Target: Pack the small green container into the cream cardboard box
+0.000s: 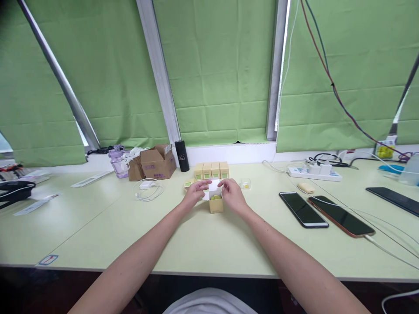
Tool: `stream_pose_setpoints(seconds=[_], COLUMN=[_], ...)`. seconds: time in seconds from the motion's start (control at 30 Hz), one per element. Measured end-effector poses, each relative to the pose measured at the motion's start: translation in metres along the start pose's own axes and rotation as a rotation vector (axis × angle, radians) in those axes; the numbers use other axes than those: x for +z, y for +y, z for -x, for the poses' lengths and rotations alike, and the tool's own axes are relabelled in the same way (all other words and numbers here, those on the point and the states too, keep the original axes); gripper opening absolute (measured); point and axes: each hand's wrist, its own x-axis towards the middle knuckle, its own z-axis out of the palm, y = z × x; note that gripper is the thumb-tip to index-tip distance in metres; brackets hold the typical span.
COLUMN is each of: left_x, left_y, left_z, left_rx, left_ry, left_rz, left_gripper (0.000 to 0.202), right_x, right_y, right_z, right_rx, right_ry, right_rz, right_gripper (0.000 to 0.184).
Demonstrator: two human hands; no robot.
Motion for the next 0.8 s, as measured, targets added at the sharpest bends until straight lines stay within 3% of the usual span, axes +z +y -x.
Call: stream_pose_setpoints(seconds=[0.27, 0.47, 0.8], left_x=[-0.001, 0.000, 0.002], left_y=[0.002, 0.000, 0.001], left_z=[0.001, -0.001, 0.001], left_rx=[-0.017, 0.011, 0.015], left_ry=[0.011, 0.070, 0.020], left_rz=[0.076, 0.002, 0.065], left_gripper=[0.055, 0.045, 0.045], right_x=[-0.003, 0.000, 0.000], right_y=[0.009, 0.012, 0.011], right_z=[-0.005, -0.005, -0.006], right_rx=[0.108, 0.159, 0.309], right_ry=[0.061, 0.099, 0.132], right_rz=[-0.085, -0.186, -0.248], right_gripper=[0.025, 0.029, 0.035])
